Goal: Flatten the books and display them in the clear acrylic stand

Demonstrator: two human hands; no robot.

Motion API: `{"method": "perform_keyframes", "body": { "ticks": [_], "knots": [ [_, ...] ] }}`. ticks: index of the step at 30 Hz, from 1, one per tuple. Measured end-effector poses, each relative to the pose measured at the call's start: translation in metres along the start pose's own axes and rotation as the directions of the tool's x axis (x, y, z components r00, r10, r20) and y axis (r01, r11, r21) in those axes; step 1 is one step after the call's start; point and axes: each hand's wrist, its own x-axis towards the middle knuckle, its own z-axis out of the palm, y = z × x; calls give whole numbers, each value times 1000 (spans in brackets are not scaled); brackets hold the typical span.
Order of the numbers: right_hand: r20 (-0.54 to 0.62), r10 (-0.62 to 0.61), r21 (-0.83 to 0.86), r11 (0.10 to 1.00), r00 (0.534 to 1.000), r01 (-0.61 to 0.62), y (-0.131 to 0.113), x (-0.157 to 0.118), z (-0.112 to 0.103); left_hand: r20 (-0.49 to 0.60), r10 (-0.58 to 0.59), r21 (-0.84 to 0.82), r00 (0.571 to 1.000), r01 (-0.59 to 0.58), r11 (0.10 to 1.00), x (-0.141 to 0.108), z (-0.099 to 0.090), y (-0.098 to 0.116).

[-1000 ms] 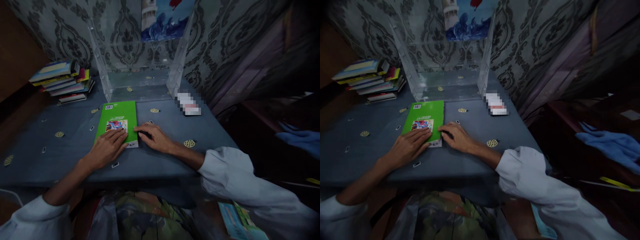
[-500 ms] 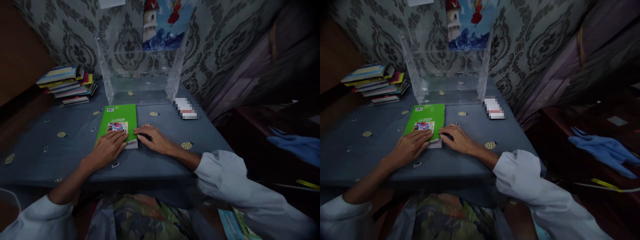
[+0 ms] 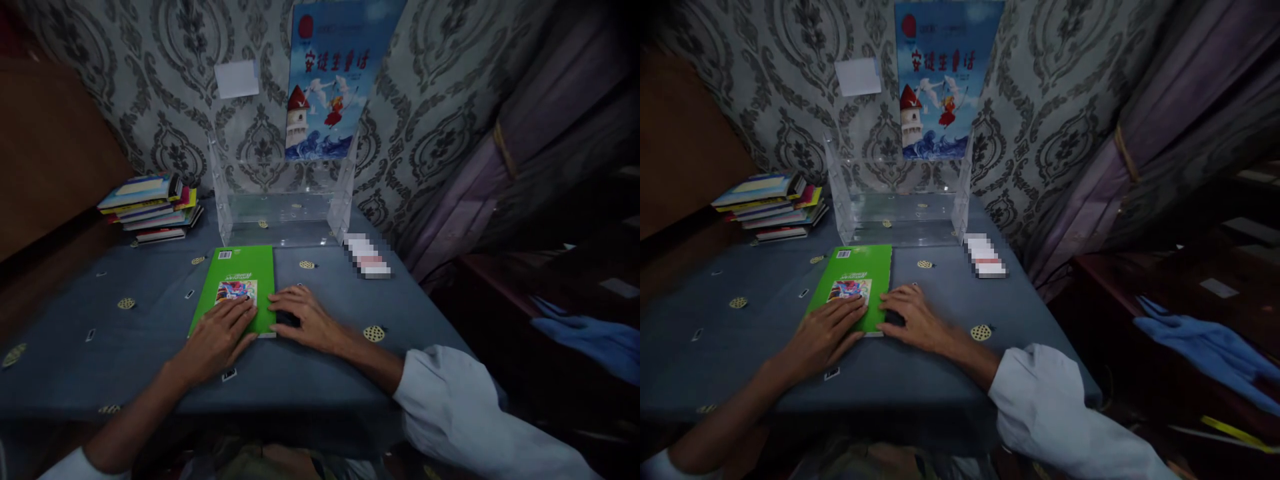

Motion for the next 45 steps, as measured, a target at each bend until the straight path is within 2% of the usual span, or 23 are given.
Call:
{"method": "perform_keyframes", "body": {
  "ticks": [10, 20, 23, 26, 30, 34, 38, 45],
  "knots": [
    [23, -30, -51, 998, 999, 31, 1, -1, 1, 23, -71, -95, 997, 73, 993, 0, -2, -4],
    [13, -55, -15, 998, 998, 55, 3, -3, 0, 88, -139, -176, 986, 153, 972, 2, -2, -9],
    [-12, -81, 6, 997, 997, 81, 4, -3, 2, 132, -142, -161, 981, 162, 973, 4, 3, -22],
    [-14, -80, 21, 997, 997, 80, 5, -4, 3, 193, -134, -153, 972, 165, 974, 11, 8, -44],
    [19, -53, 35, 998, 998, 52, 5, -4, 1, 266, -180, -102, 947, 213, 972, 26, 14, -75],
    [41, -34, 41, 999, 999, 32, 7, -1, -2, 328, -215, -43, 920, 242, 969, 43, 18, -95],
    [79, -24, 13, 1000, 997, 23, 12, 13, -4, 351, -227, 0, 909, 243, 970, 57, 22, -105],
    [62, 57, -71, 996, 996, -53, 49, 61, 5, 247, -249, 6, 936, 255, 967, 63, 31, -106]
  ]
}}
